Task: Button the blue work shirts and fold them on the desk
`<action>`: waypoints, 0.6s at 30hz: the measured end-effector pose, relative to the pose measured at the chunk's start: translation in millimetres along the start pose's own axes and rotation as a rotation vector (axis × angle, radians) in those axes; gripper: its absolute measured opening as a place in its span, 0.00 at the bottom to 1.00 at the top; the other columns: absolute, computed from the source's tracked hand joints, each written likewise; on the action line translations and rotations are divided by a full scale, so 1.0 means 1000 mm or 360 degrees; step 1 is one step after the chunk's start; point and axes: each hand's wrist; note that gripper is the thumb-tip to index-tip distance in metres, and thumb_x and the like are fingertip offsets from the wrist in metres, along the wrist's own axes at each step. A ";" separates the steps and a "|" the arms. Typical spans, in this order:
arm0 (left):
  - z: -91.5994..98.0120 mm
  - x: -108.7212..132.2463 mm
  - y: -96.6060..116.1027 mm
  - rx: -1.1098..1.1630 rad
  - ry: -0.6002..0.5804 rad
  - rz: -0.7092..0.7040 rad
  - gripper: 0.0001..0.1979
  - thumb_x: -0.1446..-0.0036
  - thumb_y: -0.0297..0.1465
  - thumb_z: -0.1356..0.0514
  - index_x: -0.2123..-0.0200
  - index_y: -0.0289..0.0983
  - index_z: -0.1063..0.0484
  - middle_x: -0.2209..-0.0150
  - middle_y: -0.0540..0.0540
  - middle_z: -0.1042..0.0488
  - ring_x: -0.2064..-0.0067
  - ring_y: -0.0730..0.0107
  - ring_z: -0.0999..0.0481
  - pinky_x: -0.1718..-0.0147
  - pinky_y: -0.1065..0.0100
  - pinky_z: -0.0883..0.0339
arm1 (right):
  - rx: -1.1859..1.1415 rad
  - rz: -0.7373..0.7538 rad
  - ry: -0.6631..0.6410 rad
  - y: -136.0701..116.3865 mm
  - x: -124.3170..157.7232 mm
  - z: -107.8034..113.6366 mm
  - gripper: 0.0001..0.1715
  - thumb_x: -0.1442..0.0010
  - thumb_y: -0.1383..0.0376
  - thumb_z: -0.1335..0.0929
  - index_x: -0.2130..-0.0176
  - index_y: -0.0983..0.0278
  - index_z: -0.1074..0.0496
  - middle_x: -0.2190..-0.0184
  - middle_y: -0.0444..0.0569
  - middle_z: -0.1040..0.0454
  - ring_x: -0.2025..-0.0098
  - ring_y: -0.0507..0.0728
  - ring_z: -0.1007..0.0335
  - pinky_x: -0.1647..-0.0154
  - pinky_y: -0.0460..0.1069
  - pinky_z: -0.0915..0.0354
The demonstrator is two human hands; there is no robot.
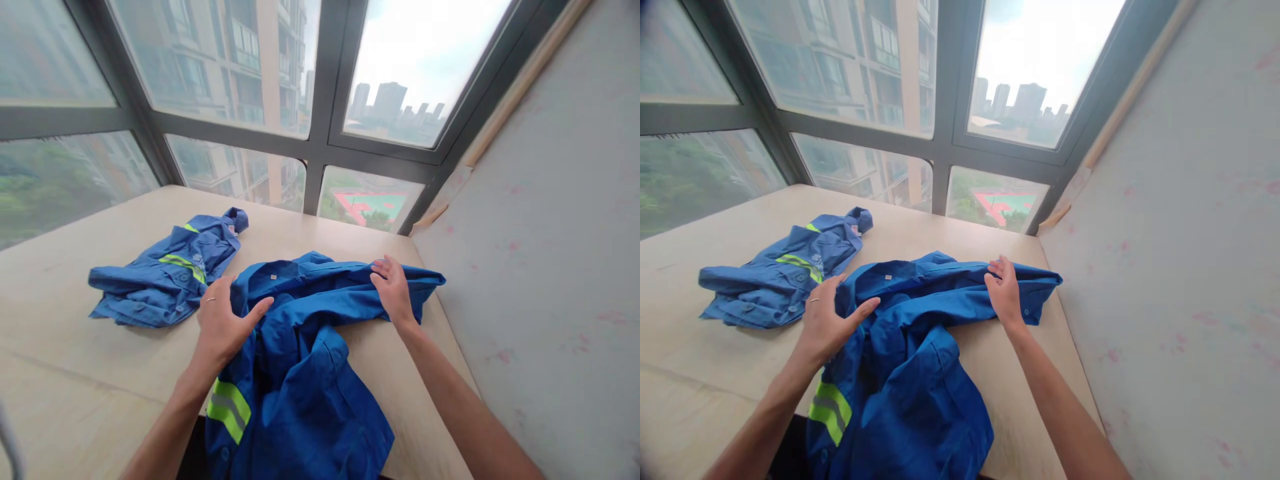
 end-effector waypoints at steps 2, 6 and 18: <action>0.005 0.015 0.001 -0.0323 -0.0026 -0.0072 0.45 0.53 0.52 0.38 0.36 0.35 0.43 0.35 0.32 0.42 0.33 0.42 0.46 0.36 0.45 0.52 | 0.0136 0.0179 -0.0251 -0.006 0.006 -0.024 0.34 0.43 0.62 0.33 0.39 0.64 0.41 0.46 0.58 0.29 0.45 0.64 0.31 0.47 0.60 0.32; 0.009 0.043 -0.019 -0.0573 -0.0319 0.0001 0.47 0.49 0.46 0.42 0.32 0.30 0.53 0.35 0.29 0.42 0.35 0.42 0.40 0.41 0.49 0.42 | 0.0581 0.0572 -0.0650 -0.006 -0.007 -0.067 0.36 0.41 0.68 0.36 0.35 0.64 0.43 0.39 0.58 0.34 0.37 0.63 0.39 0.36 0.60 0.43; 0.055 0.039 -0.048 -0.0549 -0.0317 0.0458 0.19 0.42 0.42 0.48 0.57 0.43 0.21 0.67 0.41 0.19 0.65 0.50 0.21 0.68 0.61 0.33 | 0.1616 0.0380 -0.1047 0.013 -0.050 -0.028 0.30 0.45 0.76 0.39 0.44 0.65 0.29 0.46 0.57 0.26 0.45 0.63 0.30 0.45 0.53 0.37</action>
Point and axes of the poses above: each hand's wrist, its own x-axis away from the middle knuckle, its own z-axis out of the back of the hand, y = z × x
